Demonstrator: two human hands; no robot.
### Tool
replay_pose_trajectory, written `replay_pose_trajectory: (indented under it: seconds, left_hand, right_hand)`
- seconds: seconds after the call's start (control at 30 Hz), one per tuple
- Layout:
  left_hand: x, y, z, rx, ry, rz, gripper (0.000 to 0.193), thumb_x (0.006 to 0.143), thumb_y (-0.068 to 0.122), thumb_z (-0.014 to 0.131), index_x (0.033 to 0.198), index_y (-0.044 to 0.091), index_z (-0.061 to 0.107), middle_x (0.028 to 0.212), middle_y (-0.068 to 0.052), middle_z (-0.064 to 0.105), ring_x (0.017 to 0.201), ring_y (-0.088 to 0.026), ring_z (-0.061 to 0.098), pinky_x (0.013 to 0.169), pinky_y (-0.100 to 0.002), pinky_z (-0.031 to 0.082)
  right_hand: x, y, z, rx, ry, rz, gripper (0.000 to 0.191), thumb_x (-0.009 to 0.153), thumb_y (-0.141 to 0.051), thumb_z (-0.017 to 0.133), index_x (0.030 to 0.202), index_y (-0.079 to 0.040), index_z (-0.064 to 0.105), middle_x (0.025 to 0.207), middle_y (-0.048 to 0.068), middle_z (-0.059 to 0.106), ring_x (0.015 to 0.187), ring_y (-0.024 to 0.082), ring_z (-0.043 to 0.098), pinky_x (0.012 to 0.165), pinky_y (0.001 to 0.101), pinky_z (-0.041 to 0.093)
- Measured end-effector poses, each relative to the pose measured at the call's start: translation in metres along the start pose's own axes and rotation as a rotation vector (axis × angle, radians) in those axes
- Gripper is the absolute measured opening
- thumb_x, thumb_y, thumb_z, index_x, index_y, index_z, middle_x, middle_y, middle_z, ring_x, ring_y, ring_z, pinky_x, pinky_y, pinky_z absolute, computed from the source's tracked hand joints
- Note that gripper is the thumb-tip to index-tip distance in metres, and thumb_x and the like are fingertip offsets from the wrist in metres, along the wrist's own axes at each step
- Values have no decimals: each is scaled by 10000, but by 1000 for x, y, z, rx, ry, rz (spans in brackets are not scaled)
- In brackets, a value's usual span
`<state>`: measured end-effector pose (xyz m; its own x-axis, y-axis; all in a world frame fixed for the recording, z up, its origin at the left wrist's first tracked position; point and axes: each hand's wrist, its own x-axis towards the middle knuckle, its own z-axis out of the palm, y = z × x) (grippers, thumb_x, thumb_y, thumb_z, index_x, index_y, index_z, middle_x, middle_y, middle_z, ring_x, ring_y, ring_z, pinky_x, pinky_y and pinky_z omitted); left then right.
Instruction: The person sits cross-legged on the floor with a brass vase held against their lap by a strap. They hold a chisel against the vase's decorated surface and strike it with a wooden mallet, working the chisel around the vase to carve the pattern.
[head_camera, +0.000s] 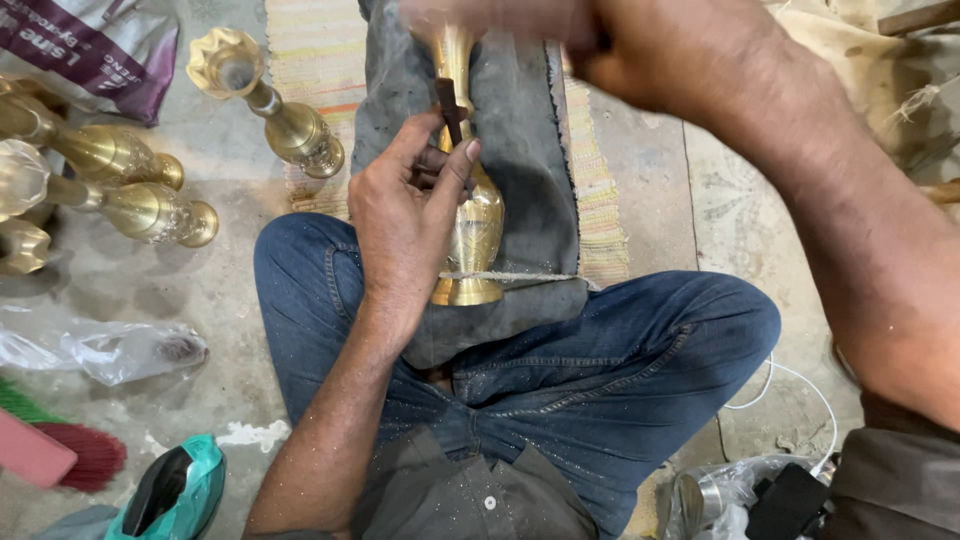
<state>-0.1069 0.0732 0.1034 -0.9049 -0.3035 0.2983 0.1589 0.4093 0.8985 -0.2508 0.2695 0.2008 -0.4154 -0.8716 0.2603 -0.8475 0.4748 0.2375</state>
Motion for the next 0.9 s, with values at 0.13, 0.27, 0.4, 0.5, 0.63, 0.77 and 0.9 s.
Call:
replay_pose_trajectory:
  seconds: [0.13, 0.27, 0.4, 0.5, 0.63, 0.77, 0.9]
  left_hand:
    - [1, 0, 0, -11, 2, 2, 248, 981, 135, 767, 1204, 48, 698, 757, -32, 761, 714, -82, 775, 613, -250, 624]
    - [3, 0, 0, 28, 0, -26, 208, 971, 131, 785, 1140, 41, 704, 751, -38, 754, 690, -81, 752, 595, -250, 611]
    - [2, 0, 1, 11, 13, -6, 217, 960, 115, 786, 1150, 44, 708, 748, -39, 754, 692, -76, 750, 599, -245, 605]
    - [1, -1, 2, 22, 17, 1, 213, 956, 109, 793, 1140, 45, 707, 750, -39, 756, 693, -78, 753, 597, -243, 607]
    - [-1, -1, 3, 26, 18, 19, 202, 964, 95, 787, 1140, 49, 699, 761, -34, 763, 705, -74, 766, 601, -231, 623]
    - [-3, -2, 4, 21, 42, 48, 235, 955, 83, 792, 1165, 41, 694, 753, -45, 758, 689, -88, 759, 584, -236, 607]
    - [-3, -2, 4, 26, 44, 45, 192, 977, 95, 791, 1133, 36, 695, 770, -40, 763, 714, -85, 771, 593, -239, 617]
  right_hand:
    - [-1, 0, 3, 154, -23, 135, 211, 932, -184, 834, 1018, -11, 749, 781, 186, 694, 682, 331, 706, 570, 438, 551]
    - [-5, 5, 8, 85, -10, 6, 188, 856, -132, 807, 996, -14, 763, 772, 176, 710, 661, 328, 705, 564, 445, 550]
    - [-4, 9, 14, 60, -124, 90, 144, 945, -170, 805, 991, -39, 765, 756, 169, 700, 643, 311, 696, 571, 435, 549]
    - [-6, 7, 15, 4, -56, 58, 145, 905, -131, 795, 1029, -57, 776, 755, 153, 705, 645, 306, 700, 542, 435, 539]
    - [-6, 3, 12, 205, -164, 200, 206, 954, -196, 810, 1022, -18, 732, 759, 162, 689, 656, 293, 701, 567, 415, 550]
    - [-4, 2, 3, 36, -22, 33, 158, 875, -121, 794, 1008, -47, 752, 766, 163, 699, 669, 321, 705, 580, 435, 553]
    - [-2, 2, -2, 7, -83, 51, 160, 830, -125, 786, 959, -41, 742, 711, 158, 676, 627, 326, 695, 555, 451, 548]
